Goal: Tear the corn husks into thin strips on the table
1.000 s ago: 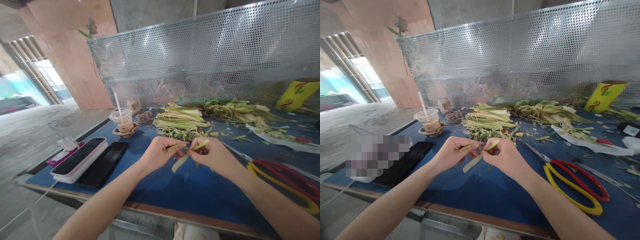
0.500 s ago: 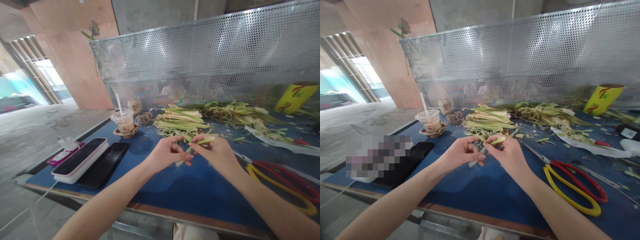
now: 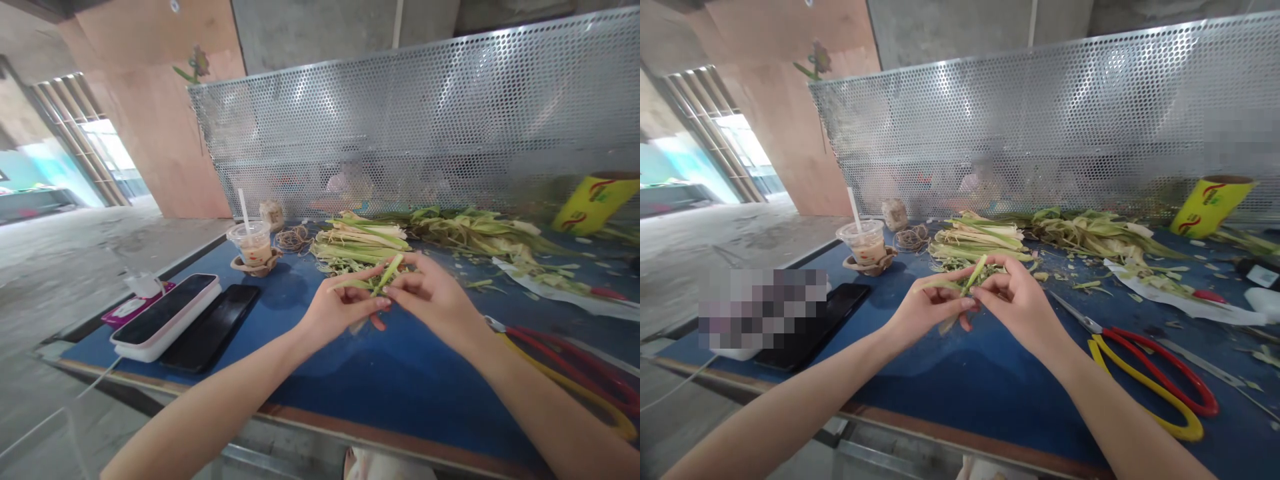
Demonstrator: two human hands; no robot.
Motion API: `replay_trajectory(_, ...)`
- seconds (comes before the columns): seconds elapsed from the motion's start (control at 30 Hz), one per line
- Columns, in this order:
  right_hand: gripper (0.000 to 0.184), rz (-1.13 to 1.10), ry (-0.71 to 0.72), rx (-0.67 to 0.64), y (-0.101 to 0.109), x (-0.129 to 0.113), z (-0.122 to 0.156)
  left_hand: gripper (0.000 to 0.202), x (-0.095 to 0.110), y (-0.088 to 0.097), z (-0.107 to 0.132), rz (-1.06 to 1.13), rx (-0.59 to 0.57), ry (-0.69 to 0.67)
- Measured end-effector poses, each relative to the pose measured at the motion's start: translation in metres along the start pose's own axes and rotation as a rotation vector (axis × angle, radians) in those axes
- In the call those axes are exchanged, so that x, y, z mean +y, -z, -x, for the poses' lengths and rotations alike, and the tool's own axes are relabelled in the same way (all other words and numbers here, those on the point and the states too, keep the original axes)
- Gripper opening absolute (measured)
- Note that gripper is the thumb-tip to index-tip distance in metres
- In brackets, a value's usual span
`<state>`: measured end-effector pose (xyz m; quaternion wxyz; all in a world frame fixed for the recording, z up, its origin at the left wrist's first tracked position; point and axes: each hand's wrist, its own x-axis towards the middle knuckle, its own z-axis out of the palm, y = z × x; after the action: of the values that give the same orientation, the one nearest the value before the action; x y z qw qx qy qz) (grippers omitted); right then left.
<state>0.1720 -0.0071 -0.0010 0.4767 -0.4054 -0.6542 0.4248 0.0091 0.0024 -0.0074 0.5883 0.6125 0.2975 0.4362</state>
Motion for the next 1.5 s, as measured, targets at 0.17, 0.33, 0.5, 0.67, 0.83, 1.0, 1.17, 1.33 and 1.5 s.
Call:
replay_trajectory(0.17, 0.031, 0.053, 0.036, 0.015, -0.001, 0.003, 0.001, 0.022, 0.001, -0.003, 0.000, 0.050, 0.052, 0.017)
replay_trajectory(0.33, 0.026, 0.100, 0.064, 0.009, 0.001, 0.001, 0.002, 0.020, 0.003, -0.003, 0.002, 0.068, 0.058, 0.075)
replay_trajectory(0.5, 0.026, 0.144, 0.057, 0.019, 0.002, -0.003, 0.002, 0.020, 0.002, -0.001, 0.004, 0.079, 0.022, 0.136)
replay_trajectory(0.67, 0.025, 0.178, 0.045, -0.065, 0.006, 0.002, 0.001, 0.023, -0.002, 0.003, 0.002, 0.135, -0.015, 0.159)
replay_trajectory(0.83, 0.027, 0.244, 0.035, -0.114, 0.013, 0.003, -0.002, 0.027, -0.001, 0.004, 0.001, 0.081, -0.026, 0.178)
replay_trajectory(1.0, 0.024, 0.247, 0.036, -0.035, 0.013, 0.002, -0.004, 0.028, 0.002, -0.001, 0.002, -0.016, -0.075, 0.174)
replay_trajectory(1.17, 0.022, 0.258, 0.049, 0.041, 0.008, 0.004, -0.004, 0.027, 0.000, -0.001, 0.003, 0.013, -0.083, 0.149)
replay_trajectory(1.33, 0.021, 0.190, 0.022, 0.074, 0.005, 0.004, -0.002, 0.026, 0.001, 0.000, 0.005, -0.066, -0.102, 0.205)
replay_trajectory(1.5, 0.023, 0.201, 0.042, 0.088, 0.004, 0.007, -0.004, 0.029, 0.001, 0.001, 0.006, -0.061, -0.091, 0.222)
